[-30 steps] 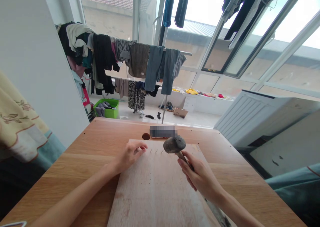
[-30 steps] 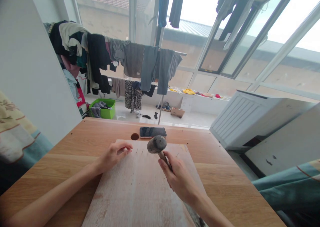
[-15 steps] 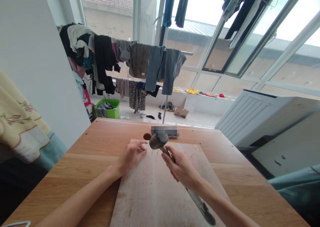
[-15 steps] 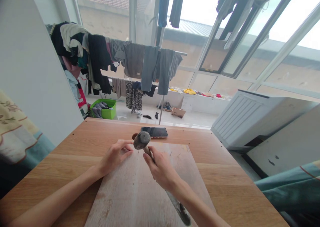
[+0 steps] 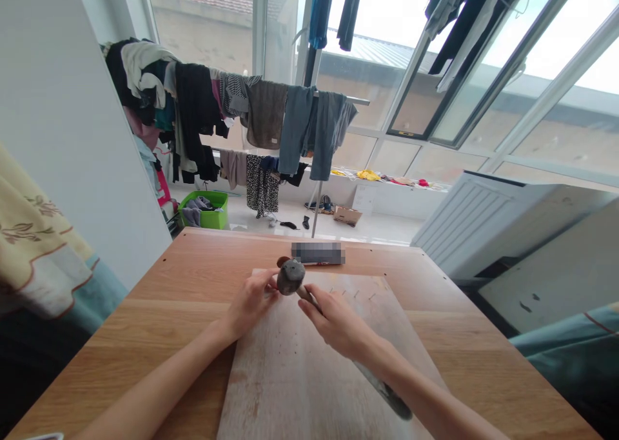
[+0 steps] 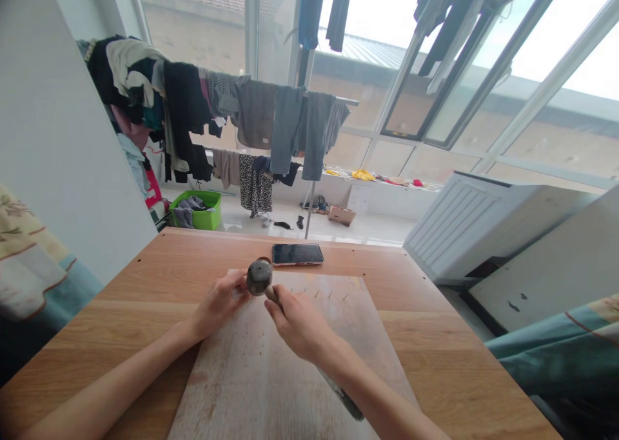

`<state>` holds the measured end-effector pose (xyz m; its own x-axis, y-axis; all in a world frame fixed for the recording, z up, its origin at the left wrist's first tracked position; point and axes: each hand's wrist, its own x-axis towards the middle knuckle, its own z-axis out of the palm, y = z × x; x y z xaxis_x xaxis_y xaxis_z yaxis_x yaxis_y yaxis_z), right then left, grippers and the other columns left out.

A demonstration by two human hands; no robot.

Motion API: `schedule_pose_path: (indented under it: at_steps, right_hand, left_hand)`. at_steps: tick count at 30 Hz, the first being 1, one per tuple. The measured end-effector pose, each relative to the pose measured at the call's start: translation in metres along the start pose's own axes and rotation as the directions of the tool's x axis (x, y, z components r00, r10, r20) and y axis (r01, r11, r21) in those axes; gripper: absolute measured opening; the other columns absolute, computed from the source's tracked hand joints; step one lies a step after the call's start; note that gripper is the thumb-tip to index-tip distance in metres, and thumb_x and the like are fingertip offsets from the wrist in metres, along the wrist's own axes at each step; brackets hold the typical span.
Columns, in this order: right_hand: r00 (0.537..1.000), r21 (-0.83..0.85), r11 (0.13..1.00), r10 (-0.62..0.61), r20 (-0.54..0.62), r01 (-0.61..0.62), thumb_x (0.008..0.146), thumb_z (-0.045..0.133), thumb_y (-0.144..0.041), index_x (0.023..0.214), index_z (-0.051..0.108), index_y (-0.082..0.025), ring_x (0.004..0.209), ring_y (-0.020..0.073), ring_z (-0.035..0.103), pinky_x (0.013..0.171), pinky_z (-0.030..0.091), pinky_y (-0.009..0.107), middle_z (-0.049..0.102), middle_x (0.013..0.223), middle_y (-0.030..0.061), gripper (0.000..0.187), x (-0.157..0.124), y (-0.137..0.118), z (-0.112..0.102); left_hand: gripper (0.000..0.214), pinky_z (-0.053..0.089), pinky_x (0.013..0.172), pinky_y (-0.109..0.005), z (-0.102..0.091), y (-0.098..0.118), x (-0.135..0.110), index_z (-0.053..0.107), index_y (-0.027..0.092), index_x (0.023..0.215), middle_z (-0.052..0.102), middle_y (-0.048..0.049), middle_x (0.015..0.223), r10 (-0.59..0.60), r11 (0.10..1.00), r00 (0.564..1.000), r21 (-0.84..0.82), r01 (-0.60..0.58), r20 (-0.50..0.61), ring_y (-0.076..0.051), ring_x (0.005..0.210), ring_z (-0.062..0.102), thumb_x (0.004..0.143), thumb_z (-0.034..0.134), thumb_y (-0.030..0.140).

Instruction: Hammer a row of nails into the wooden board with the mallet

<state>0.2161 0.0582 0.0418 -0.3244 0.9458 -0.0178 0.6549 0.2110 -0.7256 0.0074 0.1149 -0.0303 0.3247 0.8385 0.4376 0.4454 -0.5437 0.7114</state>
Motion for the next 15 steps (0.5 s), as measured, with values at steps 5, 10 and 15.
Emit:
schedule_pose_path:
  at_steps: [5,10,15]
  right_hand:
    - [0.987,0.448,0.879,0.154,0.050,-0.160,0.099,0.042,-0.053,0.091,0.046,-0.024,0.043,0.0113,0.048,0.043,0.036,0.021,0.048,0.057,-0.0084,0.031,-0.034,0.005,0.005]
    - [0.904,0.647,0.703,0.425,-0.050,-0.295,0.093,0.044,-0.071,0.089,0.058,-0.019,0.052,0.0116,0.048,0.047,0.035,0.020,0.057,0.056,-0.0027,0.054,-0.099,0.033,-0.003]
    - [0.771,0.727,0.562,0.633,-0.072,-0.394,0.085,0.055,-0.075,0.095,0.061,-0.020,0.043,0.0063,0.034,0.036,0.021,0.016,0.052,0.062,-0.0056,0.057,-0.127,0.059,-0.004]
  left_hand:
    - [0.039,0.057,0.087,-0.034,0.002,-0.009,-0.001,0.058,0.021,0.124,0.074,-0.0024,0.095,-0.002,0.999,1.000,-0.041,0.003,0.024,-0.019,0.089,0.071,0.085,0.066,0.022]
    - [0.042,0.058,0.091,-0.041,0.002,-0.009,-0.002,0.055,0.022,0.128,0.072,-0.0045,0.103,0.016,1.000,1.000,0.009,-0.016,0.025,-0.022,0.097,0.070,0.088,0.066,0.029]
    - [0.035,0.053,0.100,-0.046,-0.001,-0.003,-0.003,0.057,0.020,0.124,0.068,-0.0091,0.119,0.080,0.982,0.997,0.170,-0.078,-0.002,-0.026,0.113,0.064,0.090,0.063,0.026]
